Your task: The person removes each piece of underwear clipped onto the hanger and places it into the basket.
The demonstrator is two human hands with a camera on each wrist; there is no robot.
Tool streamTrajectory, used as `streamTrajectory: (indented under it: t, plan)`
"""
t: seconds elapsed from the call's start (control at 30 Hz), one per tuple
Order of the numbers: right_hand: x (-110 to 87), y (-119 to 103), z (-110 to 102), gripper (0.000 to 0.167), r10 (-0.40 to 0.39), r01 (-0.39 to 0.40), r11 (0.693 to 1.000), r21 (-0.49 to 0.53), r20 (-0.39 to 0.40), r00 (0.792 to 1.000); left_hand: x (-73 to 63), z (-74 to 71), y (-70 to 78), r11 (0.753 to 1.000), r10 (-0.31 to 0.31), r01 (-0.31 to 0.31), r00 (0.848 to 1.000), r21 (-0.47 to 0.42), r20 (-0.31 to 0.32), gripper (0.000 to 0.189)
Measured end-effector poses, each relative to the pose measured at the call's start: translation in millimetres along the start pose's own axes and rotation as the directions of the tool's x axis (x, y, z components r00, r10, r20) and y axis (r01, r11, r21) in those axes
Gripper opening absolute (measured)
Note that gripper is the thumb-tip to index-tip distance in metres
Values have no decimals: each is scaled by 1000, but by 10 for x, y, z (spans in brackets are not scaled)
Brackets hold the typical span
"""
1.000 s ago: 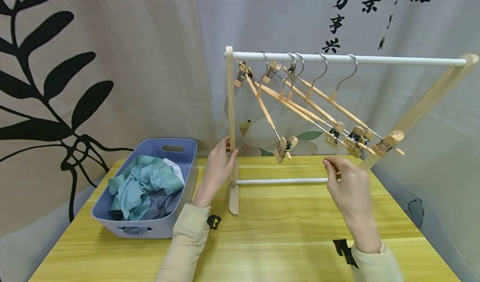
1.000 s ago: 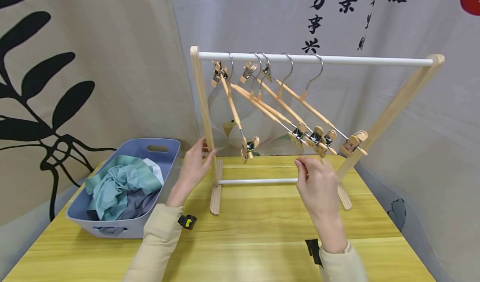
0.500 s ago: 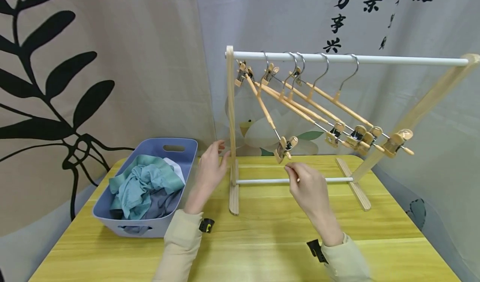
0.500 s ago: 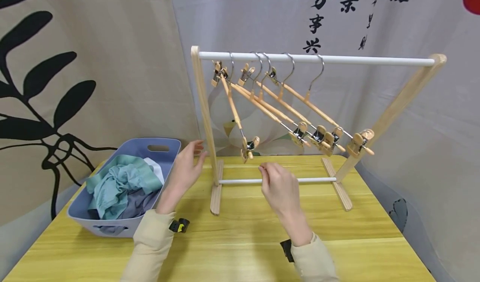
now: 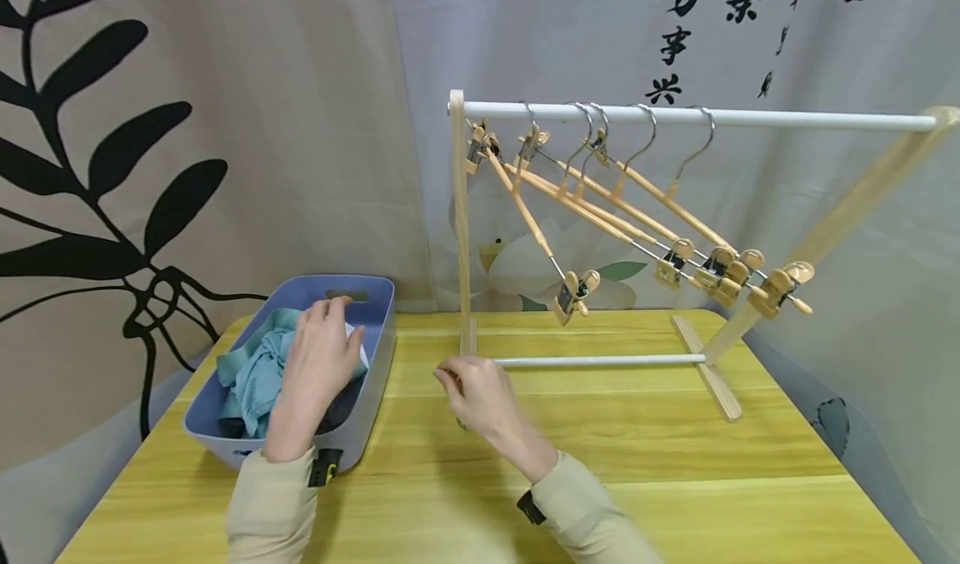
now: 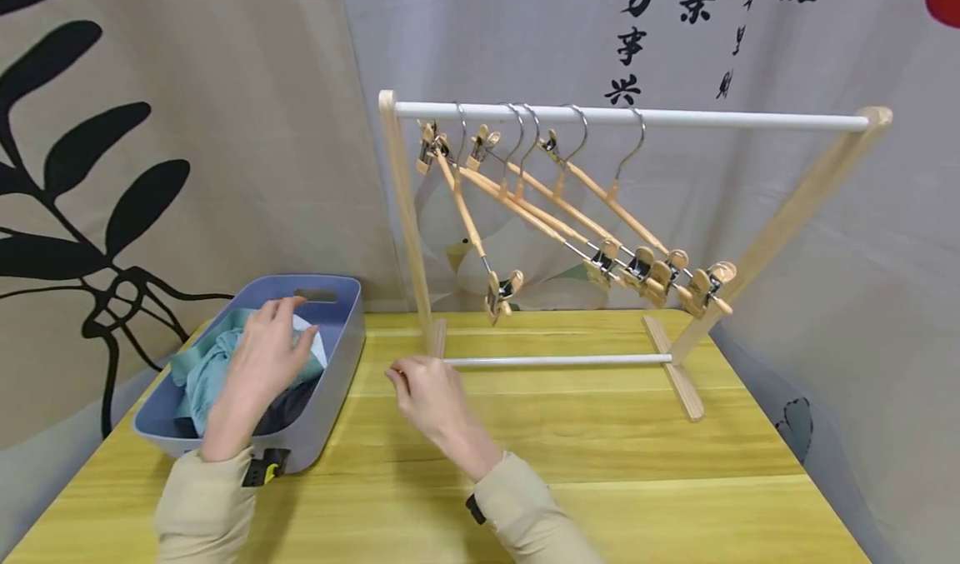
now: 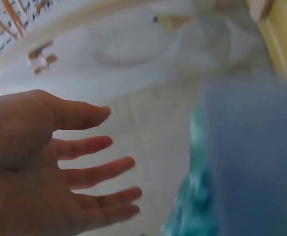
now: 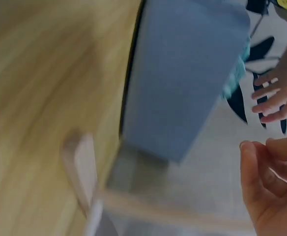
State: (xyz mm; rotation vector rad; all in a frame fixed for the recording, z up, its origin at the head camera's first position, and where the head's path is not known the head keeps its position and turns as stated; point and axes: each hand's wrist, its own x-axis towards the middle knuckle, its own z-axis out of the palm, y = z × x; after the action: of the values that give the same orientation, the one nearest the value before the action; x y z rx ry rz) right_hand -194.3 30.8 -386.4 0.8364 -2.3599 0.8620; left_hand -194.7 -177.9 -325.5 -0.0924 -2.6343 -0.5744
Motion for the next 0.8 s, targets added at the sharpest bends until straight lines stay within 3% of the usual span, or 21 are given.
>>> streamTrajectory:
  t: [0.13,0.23,0.43,0.6,0.7,0.8]
  plan:
    - [84,-133,197,16,30,-39,996,83,109,994,-25,-208,-194,995,-72,70,997,75,30,34]
    - [141,-215,314,20,54,-74,990,116,168,984,-21,-300,-335,982,-135,120,986,142,94,32]
    - [249,-349,490,33,100,-128,987,99,244,964,-3,-376,-577,958,-231,172,937,227,264,40]
    - [329,-470,603,39,192,-221,974,46,352,916,25,-373,-691,961,-223,141,903,237,367,54]
    - [350,-540,659,47,228,-252,968,8,399,888,46,-350,-699,960,-223,112,861,257,457,67]
    - [348,-587,695,55,250,-267,963,-19,420,872,58,-313,-687,957,-233,81,786,279,572,82]
